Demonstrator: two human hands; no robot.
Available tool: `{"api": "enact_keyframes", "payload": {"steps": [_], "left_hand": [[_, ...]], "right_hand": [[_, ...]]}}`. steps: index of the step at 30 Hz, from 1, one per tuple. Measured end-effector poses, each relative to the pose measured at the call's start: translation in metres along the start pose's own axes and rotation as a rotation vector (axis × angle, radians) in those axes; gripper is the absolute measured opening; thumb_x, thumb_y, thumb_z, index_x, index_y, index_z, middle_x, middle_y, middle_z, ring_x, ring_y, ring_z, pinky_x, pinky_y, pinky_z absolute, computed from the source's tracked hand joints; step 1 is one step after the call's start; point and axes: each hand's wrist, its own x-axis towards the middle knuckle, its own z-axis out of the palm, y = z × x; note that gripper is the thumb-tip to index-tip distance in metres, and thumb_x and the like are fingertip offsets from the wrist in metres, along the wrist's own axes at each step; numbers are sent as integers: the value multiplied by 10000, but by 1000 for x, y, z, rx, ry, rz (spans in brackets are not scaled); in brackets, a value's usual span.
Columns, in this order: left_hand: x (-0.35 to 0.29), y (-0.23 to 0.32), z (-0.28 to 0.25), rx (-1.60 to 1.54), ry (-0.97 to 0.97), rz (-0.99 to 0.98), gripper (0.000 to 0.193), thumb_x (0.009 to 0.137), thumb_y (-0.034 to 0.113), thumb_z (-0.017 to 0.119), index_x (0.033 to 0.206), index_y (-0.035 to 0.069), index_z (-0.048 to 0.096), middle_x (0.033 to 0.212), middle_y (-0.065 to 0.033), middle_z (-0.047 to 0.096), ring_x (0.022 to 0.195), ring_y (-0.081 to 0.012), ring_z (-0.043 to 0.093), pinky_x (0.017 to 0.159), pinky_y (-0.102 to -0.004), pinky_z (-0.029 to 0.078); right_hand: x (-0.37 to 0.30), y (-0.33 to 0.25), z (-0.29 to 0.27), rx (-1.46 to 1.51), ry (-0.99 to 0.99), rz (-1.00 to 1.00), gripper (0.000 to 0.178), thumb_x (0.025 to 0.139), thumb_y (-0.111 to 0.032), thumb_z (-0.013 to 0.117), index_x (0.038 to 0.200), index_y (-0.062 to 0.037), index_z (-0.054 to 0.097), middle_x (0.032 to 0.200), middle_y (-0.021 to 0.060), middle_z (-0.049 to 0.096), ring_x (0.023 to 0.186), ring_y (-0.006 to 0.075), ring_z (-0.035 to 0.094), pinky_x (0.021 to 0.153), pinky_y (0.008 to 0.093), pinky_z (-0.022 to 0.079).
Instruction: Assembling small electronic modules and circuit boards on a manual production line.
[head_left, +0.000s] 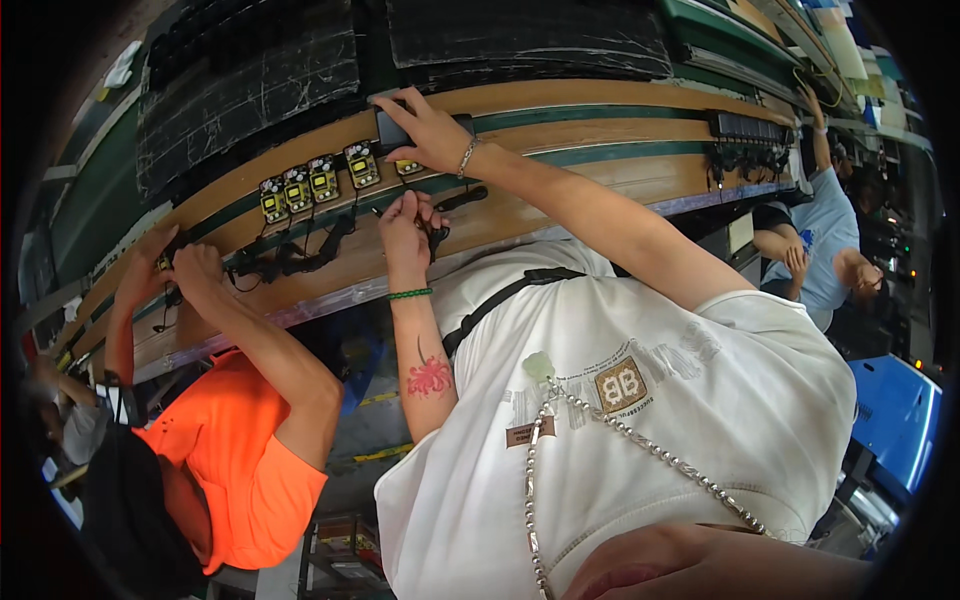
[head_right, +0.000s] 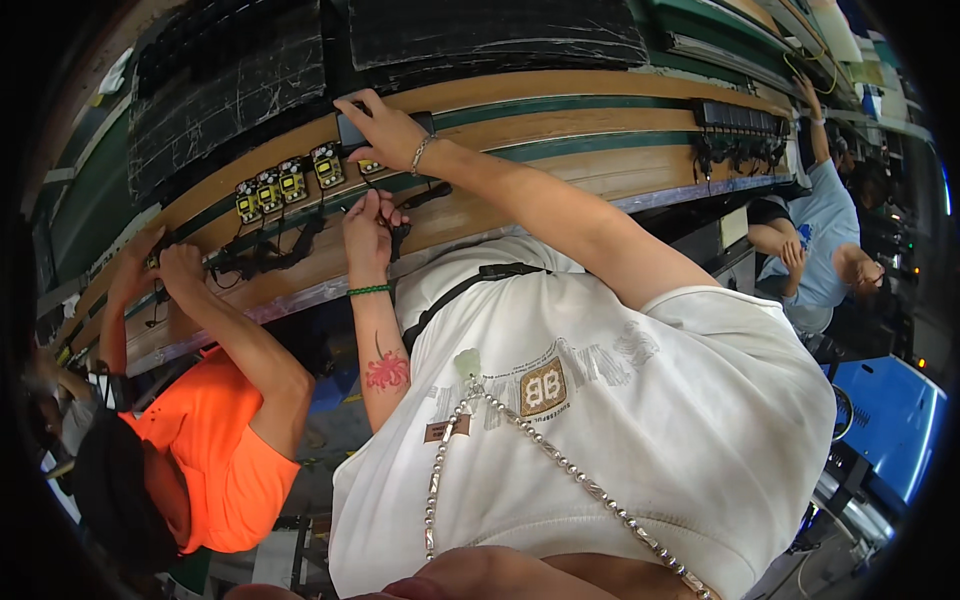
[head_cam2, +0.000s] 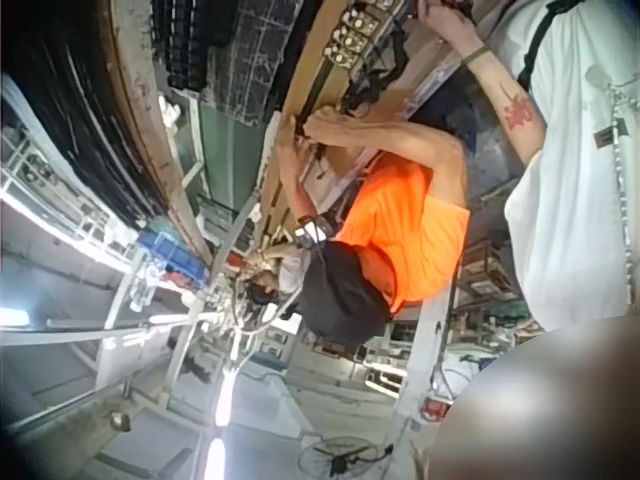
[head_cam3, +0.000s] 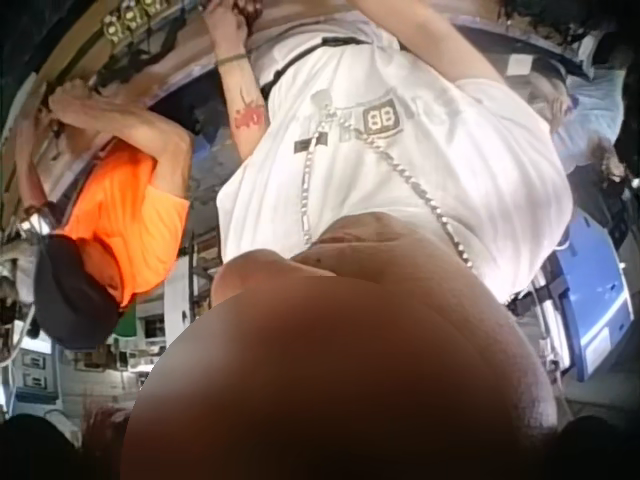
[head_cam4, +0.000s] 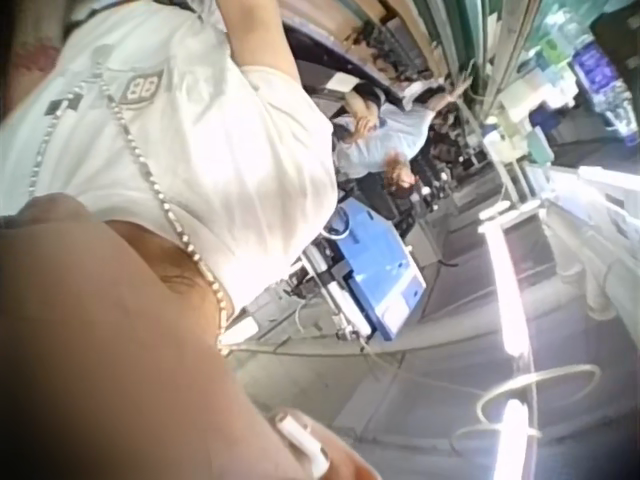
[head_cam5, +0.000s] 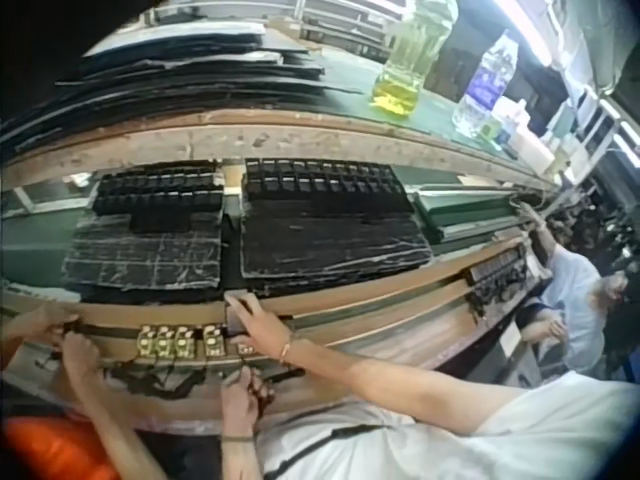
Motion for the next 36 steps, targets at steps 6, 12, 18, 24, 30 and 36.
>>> {"api": "enact_keyframes", "payload": {"steps": [6,12,18,24,30,36], "left_hand": [[10,-1,5,72,-62,75,229,989,171,518,864,-9,586,609,-25,474,498,-136,434,536,-290,450],[10,0,14,180,15,155,247,986,170,522,827,-9,586,593,-27,472,488,-134,432,517,-286,447],[12,2,13,228,22,169,241,980,153,512,820,-14,580,575,-32,465,456,-138,428,479,-288,443],[7,8,35,381,231,136,247,967,137,511,792,-24,580,563,-43,476,421,-147,436,431,-289,439],[9,14,36,510,284,117,262,953,125,502,779,-47,595,572,-69,542,387,-170,493,390,-276,443],[9,5,33,355,245,132,241,958,90,471,833,-74,596,627,-103,595,426,-198,558,421,-281,482]], "right_hand": [[-1,-3,-1,-23,-2,20,848,719,-209,804,1428,-173,341,1314,101,392,829,265,587,724,342,530],[1,-6,-7,-12,-31,26,828,724,-172,796,1412,-115,339,1320,129,388,847,312,612,766,372,543],[-1,-8,-5,-10,-21,30,832,729,-185,791,1428,-180,342,1303,100,394,803,263,580,703,336,529],[-1,-9,-6,-6,9,37,842,724,-183,795,1431,-176,336,1302,102,395,821,270,584,708,335,526],[1,-15,-13,8,16,60,846,716,-213,797,1425,-129,342,1271,116,449,885,290,592,763,353,513],[-25,-9,-18,-188,-35,-60,761,734,-337,767,1361,-62,435,1275,137,493,1001,315,585,926,420,422]]}}
